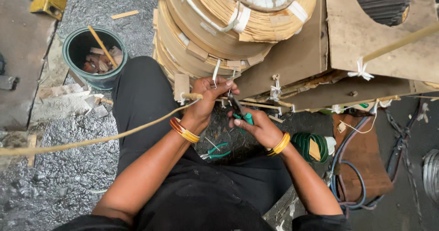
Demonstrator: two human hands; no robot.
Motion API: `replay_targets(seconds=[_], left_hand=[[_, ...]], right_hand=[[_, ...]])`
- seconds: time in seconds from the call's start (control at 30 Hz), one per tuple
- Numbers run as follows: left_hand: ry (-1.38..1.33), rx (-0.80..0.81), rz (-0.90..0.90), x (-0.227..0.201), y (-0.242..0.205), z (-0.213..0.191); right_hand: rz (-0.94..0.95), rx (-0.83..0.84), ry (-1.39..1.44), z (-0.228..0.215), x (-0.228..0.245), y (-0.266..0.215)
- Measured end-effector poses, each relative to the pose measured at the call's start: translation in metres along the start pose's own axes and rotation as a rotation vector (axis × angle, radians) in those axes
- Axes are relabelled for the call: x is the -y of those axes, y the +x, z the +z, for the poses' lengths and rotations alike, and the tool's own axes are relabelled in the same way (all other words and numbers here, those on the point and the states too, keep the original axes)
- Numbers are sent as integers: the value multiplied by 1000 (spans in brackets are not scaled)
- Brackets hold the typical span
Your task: The person sits on the floor and uses white plastic ties to secure a large wooden structure. They wrap the ties around the structure, pull them tight, and use pliers to cut the excess ends.
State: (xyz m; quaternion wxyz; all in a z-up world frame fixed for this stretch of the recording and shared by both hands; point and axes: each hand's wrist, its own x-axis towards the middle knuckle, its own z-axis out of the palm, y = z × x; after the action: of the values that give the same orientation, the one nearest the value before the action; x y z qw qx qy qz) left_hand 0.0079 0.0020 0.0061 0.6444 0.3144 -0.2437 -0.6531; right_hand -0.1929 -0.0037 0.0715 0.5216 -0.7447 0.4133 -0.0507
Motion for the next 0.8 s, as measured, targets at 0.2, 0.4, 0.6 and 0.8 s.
replay_targets(seconds=[0.2, 0.4, 0.6, 0.8], left_hand=[[-72, 6, -12, -11, -6, 10], [-148, 15, -109, -13, -10, 11], [-143, 66, 3, -16, -3, 13], [-13, 31, -12, -18, 1, 6]], right_hand=[[-62, 132, 247, -3, -8, 5], [-199, 123, 432, 18, -48, 26], [-299, 73, 392, 29, -79, 55], [-341, 26, 361, 34, -77, 61]])
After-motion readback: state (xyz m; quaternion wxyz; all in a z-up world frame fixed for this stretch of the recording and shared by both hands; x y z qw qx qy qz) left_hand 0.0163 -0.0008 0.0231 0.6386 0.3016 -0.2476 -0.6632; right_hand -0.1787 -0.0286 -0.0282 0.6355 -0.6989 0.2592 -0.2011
